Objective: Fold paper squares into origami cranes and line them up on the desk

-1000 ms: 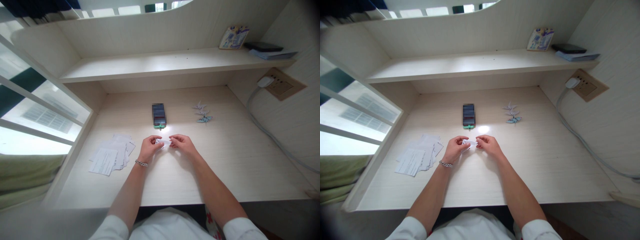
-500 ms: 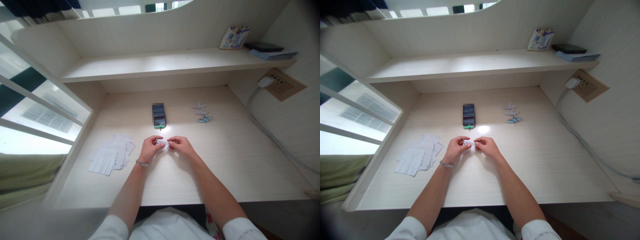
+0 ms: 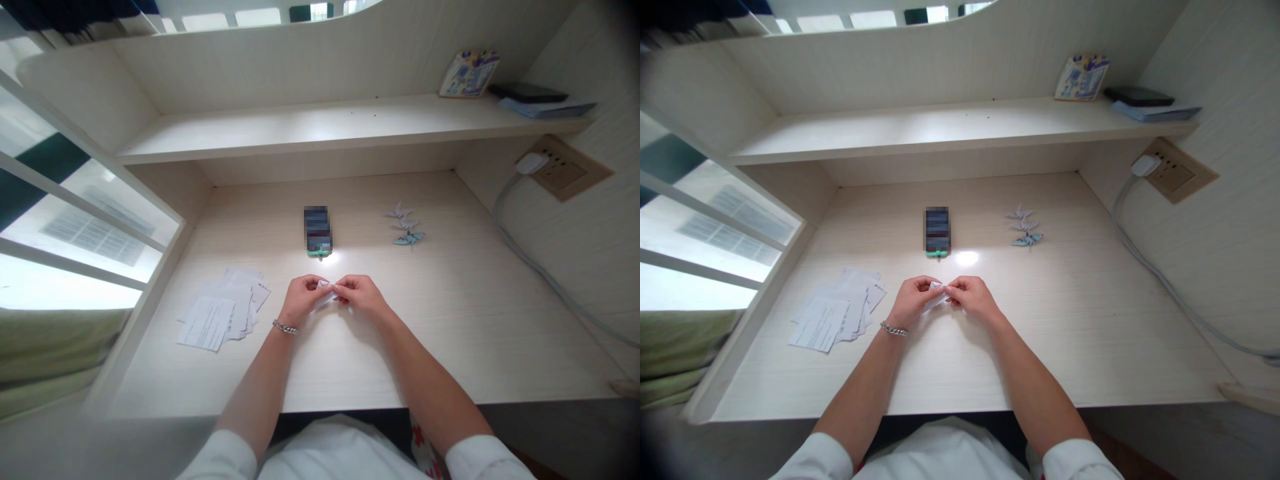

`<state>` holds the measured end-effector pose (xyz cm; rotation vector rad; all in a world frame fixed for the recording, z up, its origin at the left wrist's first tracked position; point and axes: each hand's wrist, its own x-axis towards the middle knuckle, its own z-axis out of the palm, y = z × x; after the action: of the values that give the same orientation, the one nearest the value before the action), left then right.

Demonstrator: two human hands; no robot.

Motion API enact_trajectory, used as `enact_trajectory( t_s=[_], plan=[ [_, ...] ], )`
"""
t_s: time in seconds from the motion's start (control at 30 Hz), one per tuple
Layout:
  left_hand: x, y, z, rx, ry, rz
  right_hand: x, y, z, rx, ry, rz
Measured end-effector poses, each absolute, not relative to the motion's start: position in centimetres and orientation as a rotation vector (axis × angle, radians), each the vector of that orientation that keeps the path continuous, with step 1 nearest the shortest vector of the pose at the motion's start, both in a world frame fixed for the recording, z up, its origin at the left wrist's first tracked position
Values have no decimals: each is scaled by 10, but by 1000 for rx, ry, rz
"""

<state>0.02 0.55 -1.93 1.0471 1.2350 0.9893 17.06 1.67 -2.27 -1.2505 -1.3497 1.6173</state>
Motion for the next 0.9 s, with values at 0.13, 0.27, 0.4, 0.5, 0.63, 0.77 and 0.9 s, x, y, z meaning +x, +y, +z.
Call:
enact_trajectory(
  t_s=[0.13, 0.27, 0.4, 0.5, 0.63, 0.77, 0.9],
  plan=[
    [0, 6, -19, 1050, 1258, 997, 170, 17, -19, -1243, -1364, 1616],
    [1, 6, -18, 1048, 1264, 1002, 171, 17, -19, -1237, -1357, 1623],
    [1, 5, -16, 1047, 1266, 1005, 172, 17, -20, -1222, -1350, 1623],
    [1, 5, -16, 1047, 1265, 1017, 171, 17, -19, -1215, -1342, 1634],
    [1, 5, -18, 1020, 1260, 1035, 172, 17, -18, -1203, -1326, 1650],
    [1, 5, -21, 976, 1237, 1060, 173, 19, -19, -1187, -1322, 1664],
    [0, 5, -22, 933, 1182, 1025, 174, 19, -18, -1174, -1307, 1682]
  ],
)
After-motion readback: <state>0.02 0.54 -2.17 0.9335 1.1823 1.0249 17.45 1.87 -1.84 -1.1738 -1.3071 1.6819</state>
